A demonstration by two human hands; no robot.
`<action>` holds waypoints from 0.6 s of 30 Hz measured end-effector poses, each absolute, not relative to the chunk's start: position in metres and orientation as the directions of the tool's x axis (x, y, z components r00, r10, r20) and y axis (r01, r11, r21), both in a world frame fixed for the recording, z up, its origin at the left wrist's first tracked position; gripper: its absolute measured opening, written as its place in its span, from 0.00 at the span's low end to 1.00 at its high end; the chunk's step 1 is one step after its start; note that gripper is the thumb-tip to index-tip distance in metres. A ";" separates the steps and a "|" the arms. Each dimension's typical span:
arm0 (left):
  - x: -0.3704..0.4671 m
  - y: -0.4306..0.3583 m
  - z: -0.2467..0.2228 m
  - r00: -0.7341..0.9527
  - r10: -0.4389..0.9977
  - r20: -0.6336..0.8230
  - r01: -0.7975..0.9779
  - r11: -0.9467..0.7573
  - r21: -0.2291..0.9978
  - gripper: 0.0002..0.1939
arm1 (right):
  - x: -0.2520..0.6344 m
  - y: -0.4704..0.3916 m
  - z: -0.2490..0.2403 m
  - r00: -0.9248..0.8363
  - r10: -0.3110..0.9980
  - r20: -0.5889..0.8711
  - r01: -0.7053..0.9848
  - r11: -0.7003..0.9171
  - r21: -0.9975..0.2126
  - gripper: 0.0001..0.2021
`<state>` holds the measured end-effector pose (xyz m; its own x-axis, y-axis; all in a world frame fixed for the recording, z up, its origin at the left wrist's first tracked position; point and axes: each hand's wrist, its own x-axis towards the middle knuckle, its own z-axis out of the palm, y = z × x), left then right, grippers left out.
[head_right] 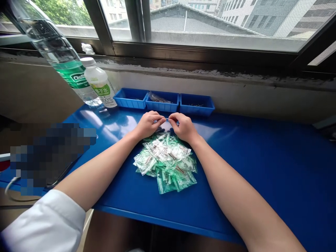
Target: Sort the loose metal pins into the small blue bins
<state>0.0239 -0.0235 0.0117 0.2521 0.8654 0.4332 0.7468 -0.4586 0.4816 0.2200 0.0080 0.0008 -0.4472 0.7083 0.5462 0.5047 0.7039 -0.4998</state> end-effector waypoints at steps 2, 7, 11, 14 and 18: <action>0.024 -0.022 0.010 0.206 0.872 0.444 0.750 -0.432 0.501 0.16 | 0.219 0.006 0.002 -0.400 0.731 0.552 0.487 0.680 -0.548 0.12; 0.024 -0.022 0.009 0.128 0.886 0.445 0.767 -0.374 0.522 0.16 | 0.218 0.002 0.004 -0.405 0.770 0.493 0.422 0.636 -0.647 0.15; 0.024 -0.023 0.010 0.169 0.889 0.425 0.754 -0.394 0.526 0.15 | 0.219 0.000 0.004 -0.454 0.746 0.487 0.402 0.660 -0.635 0.17; 0.026 -0.024 0.011 0.151 0.902 0.403 0.775 -0.362 0.519 0.15 | 0.220 0.002 0.006 -0.454 0.745 0.489 0.408 0.662 -0.629 0.22; 0.027 -0.026 0.016 0.006 0.908 0.418 0.843 -0.230 0.487 0.17 | 0.228 0.015 0.005 -0.214 0.804 0.555 0.581 0.561 -0.589 0.33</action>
<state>0.0272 -0.0260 0.0156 0.0061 0.9085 0.4179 0.8425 -0.2297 0.4872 0.2281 0.0150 0.0051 -0.2141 0.8041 0.5546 0.5811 0.5612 -0.5894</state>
